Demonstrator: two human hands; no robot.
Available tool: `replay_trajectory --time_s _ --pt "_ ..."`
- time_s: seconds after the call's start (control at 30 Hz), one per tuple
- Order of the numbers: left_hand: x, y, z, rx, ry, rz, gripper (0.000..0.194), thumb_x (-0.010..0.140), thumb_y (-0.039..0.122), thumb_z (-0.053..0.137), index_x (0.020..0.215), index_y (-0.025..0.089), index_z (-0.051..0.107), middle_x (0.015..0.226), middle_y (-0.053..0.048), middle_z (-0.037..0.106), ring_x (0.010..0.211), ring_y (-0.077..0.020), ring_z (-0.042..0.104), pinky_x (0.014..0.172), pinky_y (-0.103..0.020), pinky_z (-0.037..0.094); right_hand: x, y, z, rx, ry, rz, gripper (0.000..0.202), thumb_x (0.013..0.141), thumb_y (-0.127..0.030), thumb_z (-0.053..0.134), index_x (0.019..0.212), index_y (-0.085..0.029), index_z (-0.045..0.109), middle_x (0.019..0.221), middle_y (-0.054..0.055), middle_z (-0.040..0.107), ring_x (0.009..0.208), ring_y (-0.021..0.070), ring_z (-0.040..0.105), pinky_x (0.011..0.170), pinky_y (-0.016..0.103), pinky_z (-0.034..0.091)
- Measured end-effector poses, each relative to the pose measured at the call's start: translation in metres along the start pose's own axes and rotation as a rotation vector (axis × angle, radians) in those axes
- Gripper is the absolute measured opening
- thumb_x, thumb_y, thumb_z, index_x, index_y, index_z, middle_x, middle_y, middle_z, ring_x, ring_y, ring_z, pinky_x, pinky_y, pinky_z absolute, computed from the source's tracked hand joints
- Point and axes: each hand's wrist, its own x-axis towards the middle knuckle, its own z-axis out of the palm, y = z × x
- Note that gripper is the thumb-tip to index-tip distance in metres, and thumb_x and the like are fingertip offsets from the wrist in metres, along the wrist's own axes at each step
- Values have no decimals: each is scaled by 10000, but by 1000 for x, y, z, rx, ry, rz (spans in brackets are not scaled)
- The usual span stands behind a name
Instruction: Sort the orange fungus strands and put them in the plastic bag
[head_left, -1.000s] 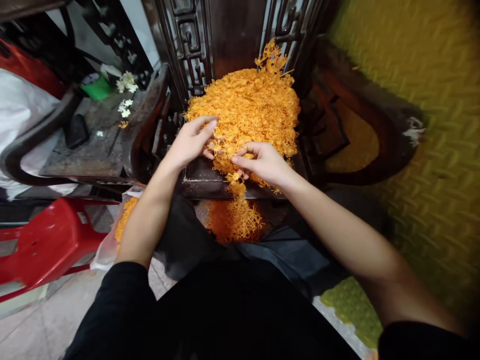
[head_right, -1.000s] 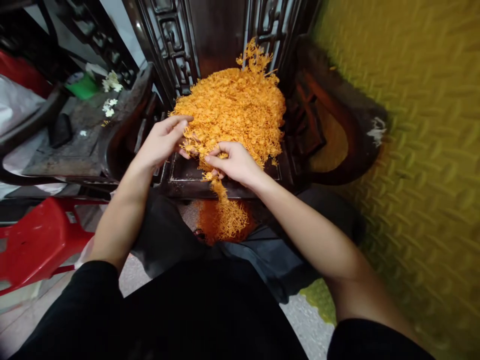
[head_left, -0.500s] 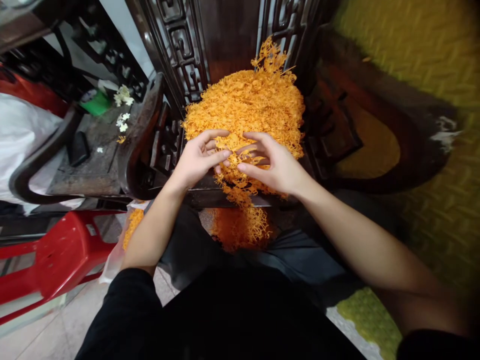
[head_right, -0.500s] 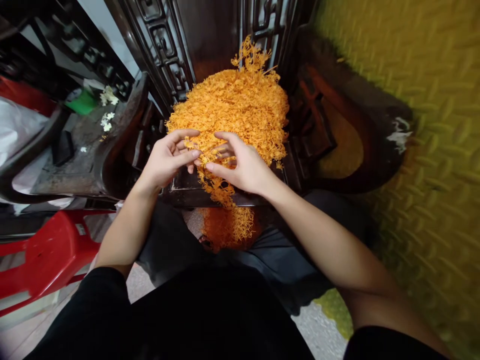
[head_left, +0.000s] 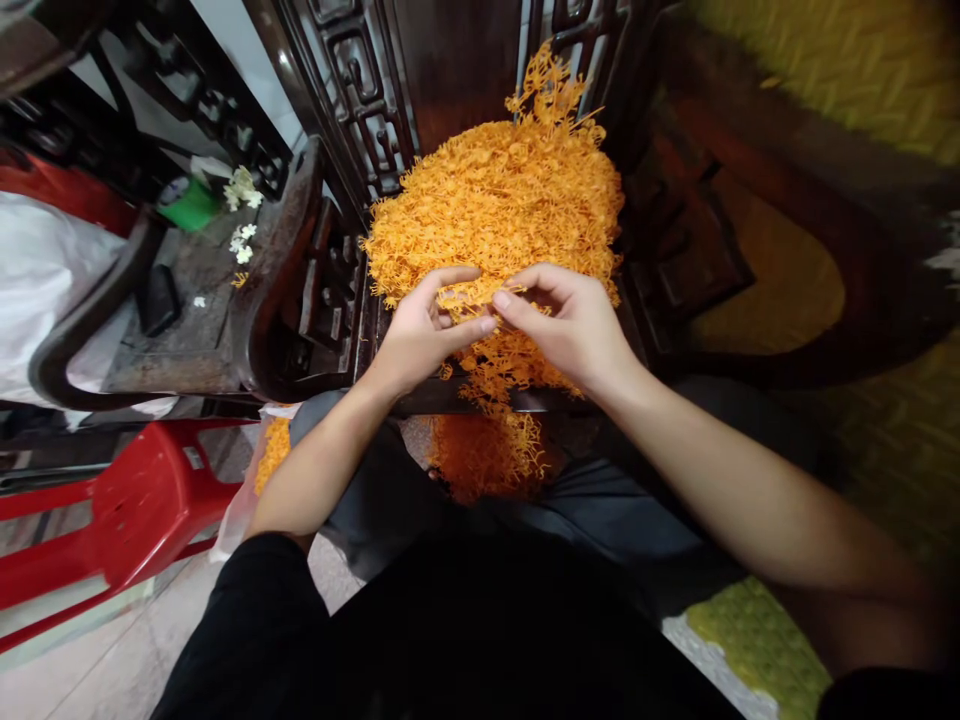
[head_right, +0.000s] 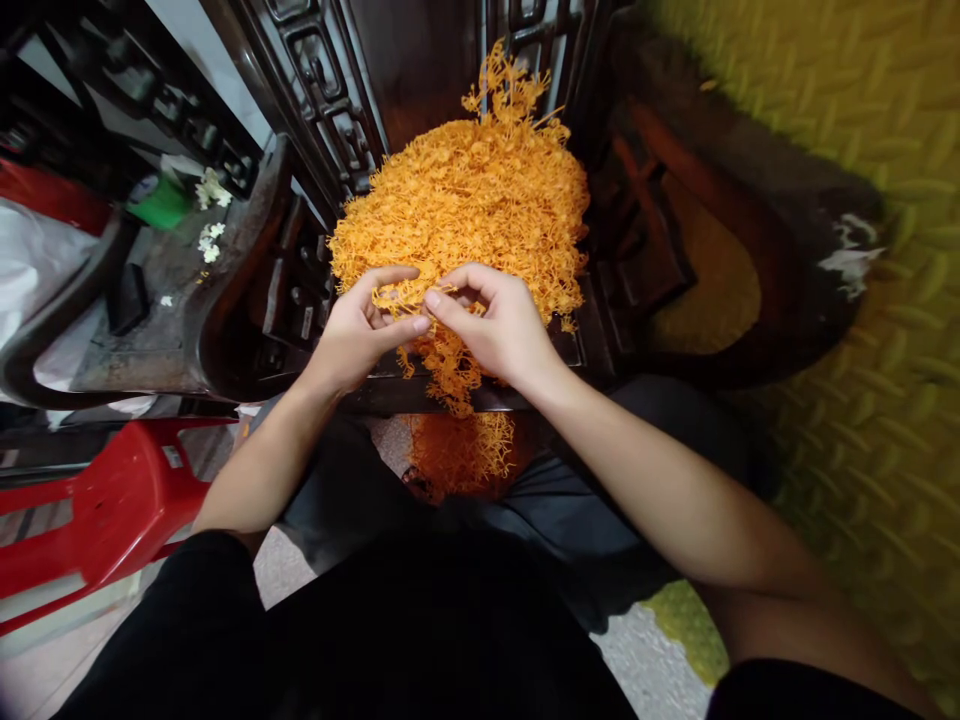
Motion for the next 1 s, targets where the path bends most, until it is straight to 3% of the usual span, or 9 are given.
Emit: replay_trajectory --time_s 0.2,0.3,0.4,0.53,0.6,0.67,0.73,0.87,1.0 --pt "-8 8 12 -163 -32 -84 494 670 390 945 930 192 575 822 11 657 702 -130 623 666 -281 491 -4 0 2 -1 10 1 176 878 -400 780 868 -226 756 880 31 709 839 190 650 780 338 521" --pt "-1 2 15 -293 -51 -124 499 658 421 949 883 192 566 749 15 648 650 -125 601 630 -279 456 1 3 3 62 -9 46 213 887 -434 774 926 -226 766 921 38 736 838 193 673 749 326 525" --pt "4 7 14 -414 -35 -104 490 621 429 970 847 167 623 762 1 648 695 -120 592 672 -270 454 7 -4 2 94 61 89 261 844 -455 808 952 -219 775 947 43 764 850 202 692 786 343 542" --pt "-14 47 15 -473 -208 -17 433 686 483 933 870 148 730 859 -58 695 785 -150 636 764 -283 502 -11 -55 -6 102 137 116 292 771 -483 860 914 -238 791 887 46 758 801 212 688 780 374 552" --pt "-35 76 18 -464 -389 90 501 658 517 945 977 167 781 1018 -113 741 939 -225 699 893 -351 543 -36 -94 -12 140 164 107 269 756 -494 871 891 -271 802 883 61 740 782 226 689 718 380 563" --pt "-60 102 21 -395 -562 230 598 546 481 1005 1034 200 805 1187 -139 740 1150 -316 694 1055 -426 521 -67 -131 -16 174 288 36 227 739 -501 875 866 -326 807 919 74 719 786 248 684 650 393 561" --pt "-83 122 26 -296 -628 320 579 547 414 1014 1054 216 818 1261 -137 735 1271 -343 655 1133 -433 487 -92 -155 -17 129 394 -68 137 749 -439 875 842 -361 813 980 89 708 867 264 672 663 396 559" --pt "-109 130 37 -230 -520 306 390 766 400 893 1087 190 823 1164 -125 785 1122 -276 728 1075 -411 537 -114 -167 -16 303 332 -134 159 725 -381 876 843 -310 797 873 48 686 703 188 626 613 343 544" --pt "-126 124 49 -297 -371 297 349 767 454 890 931 152 830 936 -114 805 829 -211 745 853 -341 604 -134 -163 -14 319 253 -160 207 738 -355 877 874 -243 769 863 30 721 741 167 658 691 317 570"
